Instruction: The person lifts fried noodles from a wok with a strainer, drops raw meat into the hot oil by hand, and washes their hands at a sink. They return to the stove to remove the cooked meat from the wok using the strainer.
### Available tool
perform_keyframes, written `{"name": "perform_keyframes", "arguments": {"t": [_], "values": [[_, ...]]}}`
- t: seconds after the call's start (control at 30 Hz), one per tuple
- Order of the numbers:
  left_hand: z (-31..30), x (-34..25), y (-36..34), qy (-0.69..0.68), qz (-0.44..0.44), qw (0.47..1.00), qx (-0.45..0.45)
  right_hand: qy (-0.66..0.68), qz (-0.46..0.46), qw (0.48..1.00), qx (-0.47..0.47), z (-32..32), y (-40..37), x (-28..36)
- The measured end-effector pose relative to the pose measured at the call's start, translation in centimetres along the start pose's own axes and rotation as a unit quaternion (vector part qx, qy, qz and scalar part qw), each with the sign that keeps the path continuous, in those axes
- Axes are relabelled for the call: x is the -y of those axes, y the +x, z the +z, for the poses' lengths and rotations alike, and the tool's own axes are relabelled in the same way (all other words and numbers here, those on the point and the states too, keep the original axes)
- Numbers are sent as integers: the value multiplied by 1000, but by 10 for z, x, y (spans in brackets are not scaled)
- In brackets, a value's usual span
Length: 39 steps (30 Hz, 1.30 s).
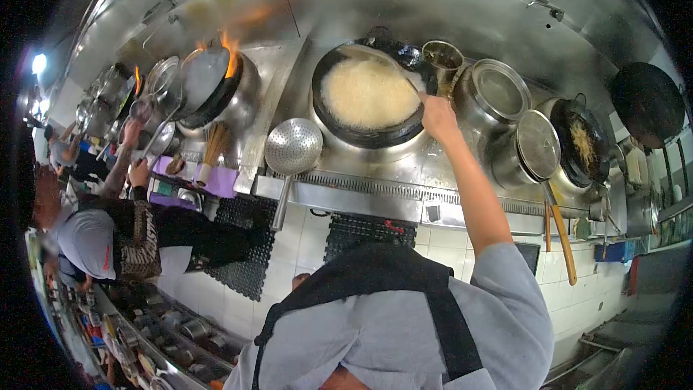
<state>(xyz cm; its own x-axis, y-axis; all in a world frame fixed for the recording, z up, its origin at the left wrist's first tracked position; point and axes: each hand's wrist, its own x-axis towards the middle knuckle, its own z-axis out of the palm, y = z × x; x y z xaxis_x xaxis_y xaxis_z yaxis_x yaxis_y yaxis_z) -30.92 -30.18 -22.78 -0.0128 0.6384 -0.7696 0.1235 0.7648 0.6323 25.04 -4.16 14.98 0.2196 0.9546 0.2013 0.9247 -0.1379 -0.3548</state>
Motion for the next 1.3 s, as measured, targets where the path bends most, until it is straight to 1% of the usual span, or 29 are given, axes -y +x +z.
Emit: {"name": "perform_keyframes", "arguments": {"t": [0.07, 0.13, 0.17, 0.23, 0.27, 0.33, 0.37, 0.4, 0.43, 0.47, 0.5, 0.53, 0.57, 0.6, 0.67, 0.7, 0.73, 0.8, 0.87, 0.9, 0.93, 0.97, 1.0, 1.07, 1.13, 1.17, 1.23, 1.27, 1.3], "values": [[-3, 7, 7, 98, 63, 993, 33, -41, -19, 999, 7, 19, 15, -5], [-10, 18, 14, 144, 96, 984, 48, -82, -68, 994, 8, 27, 13, -12], [-12, 21, 14, 142, 96, 984, 48, -103, -91, 991, 9, 29, 10, -15], [-17, 35, 16, 134, 138, 980, 55, -150, -95, 984, 33, 7, -9, -4], [-21, 49, 21, 128, 181, 973, 60, -175, -97, 979, 45, -9, -20, 2], [-27, 54, 21, 23, 157, 981, 113, -192, -79, 977, 53, -37, -41, 7], [-32, 51, 17, -76, 91, 979, 166, -199, -69, 976, 57, -45, -46, 5], [-37, 51, 16, -171, 16, 964, 203, -167, -59, 983, 48, -49, -47, -4], [-38, 54, 17, -102, 64, 974, 193, -135, -46, 989, 38, -52, -50, -13], [-39, 67, 23, 104, 170, 969, 145, -102, -32, 994, 28, -55, -54, -22], [-39, 80, 31, 313, 269, 907, 87, -73, -34, 997, -14, -43, -53, -35], [-37, 89, 36, 436, 322, 838, 61, -44, -36, 997, -57, -21, -48, -53], [-35, 90, 38, 493, 337, 800, 54, -17, -39, 994, -101, -11, -46, -64], [-28, 81, 34, 538, 346, 766, 56, 13, 0, 997, -73, -11, -48, -53], [-32, 90, 36, 356, 221, 907, 46, 4, 1, 992, -127, 24, -57, -66], [-33, 90, 34, 251, 167, 953, 22, 0, -1, 988, -154, 37, -61, -70], [-36, 82, 34, 210, 147, 966, 24, 66, 65, 990, -108, 32, -73, -60], [-34, 52, 25, 136, 98, 985, 37, 195, 191, 962, -15, 11, -105, -25], [-29, 25, 14, 73, 45, 996, 31, 170, 135, 975, -48, 7, -121, -38], [-28, 18, 11, 59, 35, 997, 31, 159, 108, 979, -64, 3, -125, -38], [-26, 10, 8, 58, 31, 997, 35, 106, 91, 988, -67, -3, -114, -41], [-26, 6, 6, 69, 38, 996, 42, 78, 73, 991, -84, -12, -98, -34], [-29, 9, 14, 98, 64, 991, 69, 50, 54, 992, -101, -16, -80, -27], [-39, 21, 37, 154, 117, 973, 125, 45, 48, 991, -120, -1, -43, -33], [-39, 18, 39, 161, 96, 973, 131, 39, 53, 997, -46, 0, -16, -22], [-33, 1, 27, 141, 50, 983, 107, 37, 55, 998, -8, 1, -10, -18], [-34, -4, 27, 123, 57, 987, 80, 52, 30, 998, -10, -17, -25, -4], [-35, 0, 30, 126, 110, 983, 78, 60, 15, 998, -10, -26, -28, 4], [-36, 4, 33, 119, 119, 983, 68, 67, 15, 998, -10, -31, -24, 6]]}}
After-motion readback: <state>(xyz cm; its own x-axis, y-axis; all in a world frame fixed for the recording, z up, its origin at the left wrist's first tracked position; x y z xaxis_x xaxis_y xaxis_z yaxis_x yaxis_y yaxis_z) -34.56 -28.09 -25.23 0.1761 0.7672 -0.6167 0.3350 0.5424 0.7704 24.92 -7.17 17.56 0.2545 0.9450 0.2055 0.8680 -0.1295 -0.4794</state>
